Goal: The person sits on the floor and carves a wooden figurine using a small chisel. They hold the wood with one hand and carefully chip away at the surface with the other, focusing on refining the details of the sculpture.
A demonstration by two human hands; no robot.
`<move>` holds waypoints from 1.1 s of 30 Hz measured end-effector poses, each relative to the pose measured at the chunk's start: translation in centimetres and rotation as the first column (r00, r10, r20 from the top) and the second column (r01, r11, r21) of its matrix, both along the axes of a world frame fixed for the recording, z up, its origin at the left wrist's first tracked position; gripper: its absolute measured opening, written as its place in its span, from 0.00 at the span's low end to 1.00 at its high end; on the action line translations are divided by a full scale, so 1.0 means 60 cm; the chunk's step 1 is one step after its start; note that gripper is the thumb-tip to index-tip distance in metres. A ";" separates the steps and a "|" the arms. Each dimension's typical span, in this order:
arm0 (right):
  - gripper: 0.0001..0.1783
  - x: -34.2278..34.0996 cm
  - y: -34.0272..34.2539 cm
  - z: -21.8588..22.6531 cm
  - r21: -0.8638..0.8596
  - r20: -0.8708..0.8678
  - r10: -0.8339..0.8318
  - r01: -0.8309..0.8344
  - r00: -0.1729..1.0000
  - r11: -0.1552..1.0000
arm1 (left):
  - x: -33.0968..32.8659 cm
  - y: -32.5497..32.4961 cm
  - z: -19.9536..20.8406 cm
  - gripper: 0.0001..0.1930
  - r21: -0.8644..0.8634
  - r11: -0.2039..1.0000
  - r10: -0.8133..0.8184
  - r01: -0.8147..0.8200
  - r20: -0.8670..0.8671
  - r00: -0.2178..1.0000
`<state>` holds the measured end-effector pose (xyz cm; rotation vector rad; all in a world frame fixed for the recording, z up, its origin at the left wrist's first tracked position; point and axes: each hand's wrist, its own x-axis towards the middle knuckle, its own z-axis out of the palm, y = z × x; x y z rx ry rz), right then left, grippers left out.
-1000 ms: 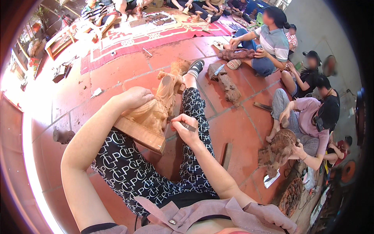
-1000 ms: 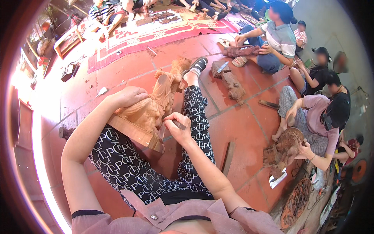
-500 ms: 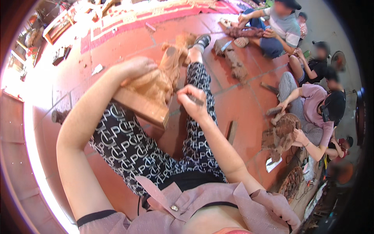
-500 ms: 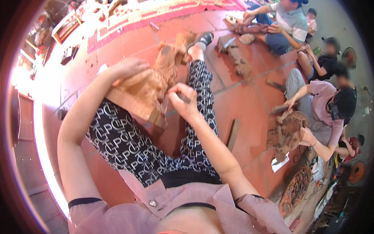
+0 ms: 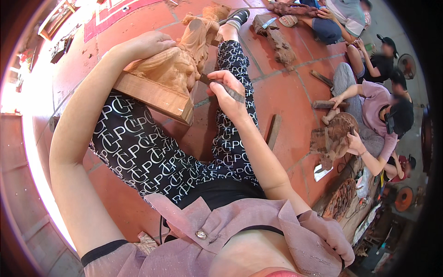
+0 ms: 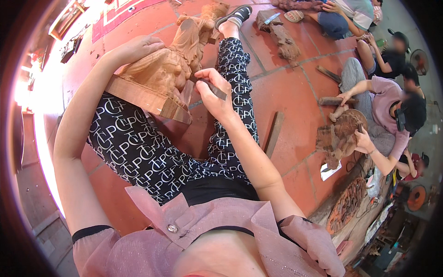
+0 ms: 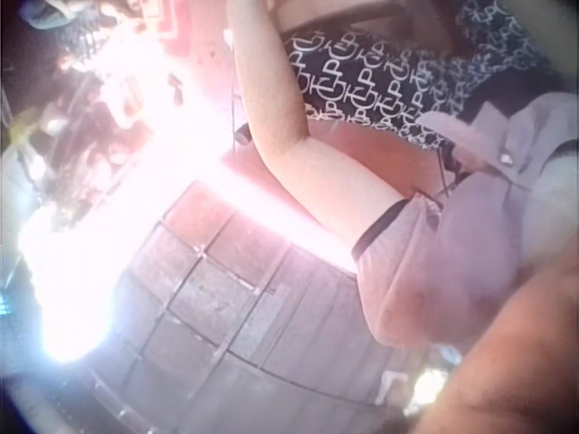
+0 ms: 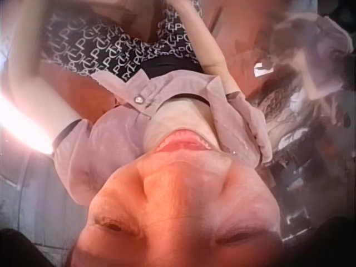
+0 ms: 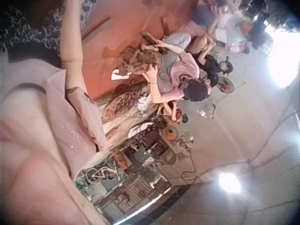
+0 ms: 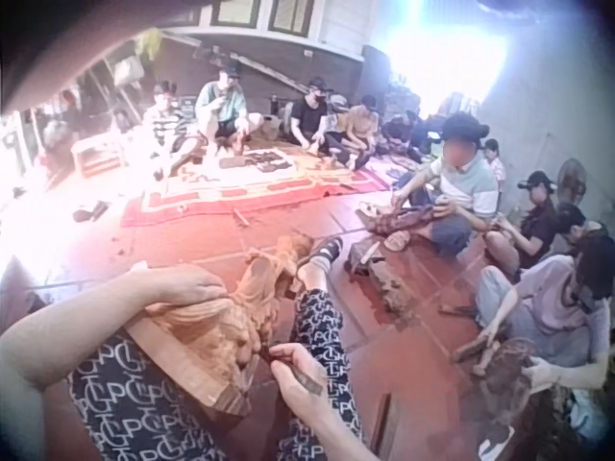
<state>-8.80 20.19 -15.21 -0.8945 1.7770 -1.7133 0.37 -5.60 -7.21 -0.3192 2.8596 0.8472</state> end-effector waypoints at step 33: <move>0.09 -0.031 -0.036 -0.041 0.112 0.011 0.024 -0.025 1.000 0.993 | 0.001 0.013 0.003 0.20 -0.098 0.994 0.051 -0.042 0.091 0.995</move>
